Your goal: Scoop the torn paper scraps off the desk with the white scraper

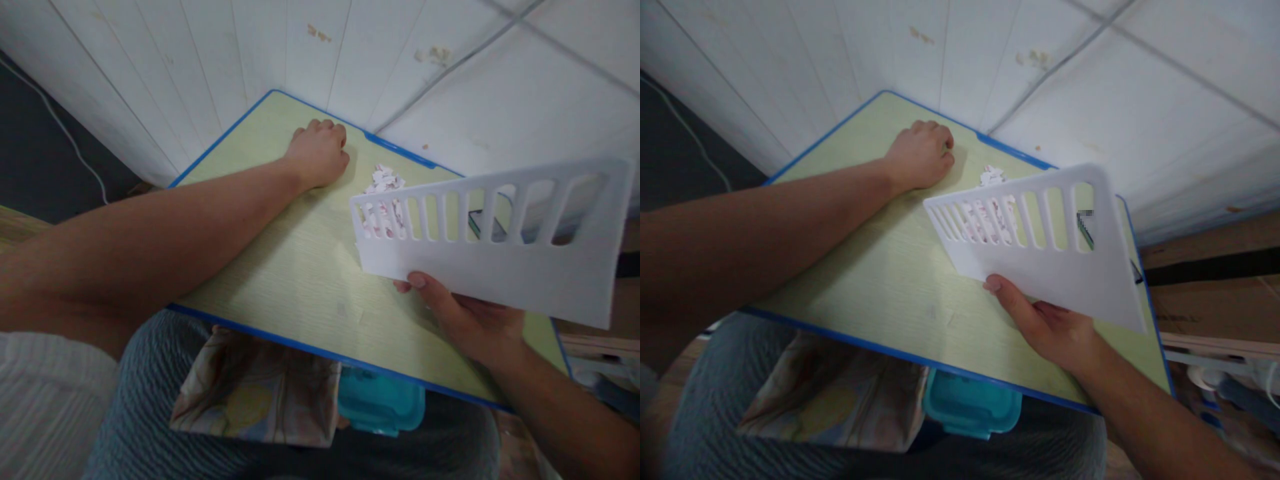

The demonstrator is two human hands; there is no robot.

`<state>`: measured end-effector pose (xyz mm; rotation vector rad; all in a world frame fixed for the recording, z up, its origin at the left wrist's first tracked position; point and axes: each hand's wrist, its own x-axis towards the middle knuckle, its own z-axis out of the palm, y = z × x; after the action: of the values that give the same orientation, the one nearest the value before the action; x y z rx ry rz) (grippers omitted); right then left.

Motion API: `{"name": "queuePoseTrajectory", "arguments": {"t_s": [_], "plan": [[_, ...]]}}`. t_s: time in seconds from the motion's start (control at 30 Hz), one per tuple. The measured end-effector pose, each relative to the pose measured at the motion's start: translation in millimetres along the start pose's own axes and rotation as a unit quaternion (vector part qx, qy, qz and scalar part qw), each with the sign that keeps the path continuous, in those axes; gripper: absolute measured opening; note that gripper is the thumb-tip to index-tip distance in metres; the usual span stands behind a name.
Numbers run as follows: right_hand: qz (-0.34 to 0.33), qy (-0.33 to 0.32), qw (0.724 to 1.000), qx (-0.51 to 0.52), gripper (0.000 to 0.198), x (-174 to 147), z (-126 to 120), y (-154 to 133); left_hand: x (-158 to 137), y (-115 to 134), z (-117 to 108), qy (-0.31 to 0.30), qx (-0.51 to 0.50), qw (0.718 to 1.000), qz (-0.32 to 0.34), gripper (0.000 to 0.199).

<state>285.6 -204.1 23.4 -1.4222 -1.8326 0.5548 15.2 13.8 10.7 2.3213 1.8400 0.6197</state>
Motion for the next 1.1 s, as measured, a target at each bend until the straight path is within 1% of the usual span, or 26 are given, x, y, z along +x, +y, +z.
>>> {"name": "queuePoseTrajectory", "arguments": {"t_s": [0.17, 0.23, 0.33, 0.43, 0.5, 0.63, 0.73, 0.83, 0.87, 0.93, 0.97, 1.0, 1.03, 1.07, 1.1], "plan": [[-0.057, -0.079, 0.994, -0.044, 0.016, 1.8, -7.2, -12.7, -0.4, 0.2, -1.2, -0.003, 0.006, 1.0, 0.006, 0.045], [-0.074, -0.075, 0.994, -0.038, 0.017, 2.7, -9.9, -17.2, -0.8, -1.0, -1.9, -0.005, -0.01, 1.0, 0.006, 0.043], [-0.077, -0.034, 0.996, -0.025, 0.02, 3.5, -11.3, -15.7, -1.3, -2.7, -2.8, -0.006, -0.022, 1.0, 0.009, 0.04], [-0.062, -0.015, 0.997, -0.035, 0.02, 4.5, -12.6, -8.3, -1.5, -3.2, -2.9, -0.003, -0.005, 1.0, 0.012, 0.04], [-0.042, 0.006, 0.998, -0.041, 0.023, 5.6, -15.9, -5.7, -1.3, -3.1, -2.5, -0.001, 0.003, 1.0, 0.011, 0.043], [0.023, 0.052, 0.997, -0.051, 0.033, 2.9, -27.1, -14.6, -0.6, -3.4, -0.6, -0.004, -0.016, 1.0, 0.008, 0.045], [0.056, 0.047, 0.996, -0.042, 0.042, -11.5, -26.9, -31.0, -0.8, -5.1, 0.9, -0.002, -0.056, 0.998, 0.004, 0.05], [0.088, 0.057, 0.994, -0.004, 0.041, -38.3, -10.3, -45.3, -0.7, -6.5, 1.6, 0.001, -0.056, 0.998, 0.01, 0.054], [0.107, 0.067, 0.992, 0.018, 0.041, -49.0, -2.2, -47.5, -0.5, -6.6, 1.7, 0.0, -0.053, 0.999, 0.011, 0.054], [0.149, 0.116, 0.981, 0.035, 0.042, -71.1, 14.1, -47.0, 0.1, -6.4, 1.7, -0.005, -0.058, 0.998, 0.011, 0.053], [0.156, 0.153, 0.975, 0.027, 0.043, -81.6, 21.3, -44.5, 0.5, -6.3, 1.6, -0.007, -0.063, 0.998, 0.012, 0.053], [0.171, 0.208, 0.963, 0.018, 0.041, -91.2, 27.5, -41.0, 0.9, -6.2, 1.5, -0.008, -0.067, 0.998, 0.015, 0.052], [0.185, 0.25, 0.951, 0.003, 0.038, -99.6, 32.5, -37.0, 1.3, -6.2, 1.4, -0.008, -0.069, 0.997, 0.017, 0.052], [0.195, 0.285, 0.939, -0.01, 0.036, -106.4, 36.5, -33.2, 1.7, -6.3, 1.3, -0.009, -0.07, 0.997, 0.019, 0.051], [0.204, 0.306, 0.93, -0.016, 0.036, -111.7, 39.4, -30.0, 2.1, -6.5, 1.2, -0.009, -0.07, 0.997, 0.019, 0.051]]}}
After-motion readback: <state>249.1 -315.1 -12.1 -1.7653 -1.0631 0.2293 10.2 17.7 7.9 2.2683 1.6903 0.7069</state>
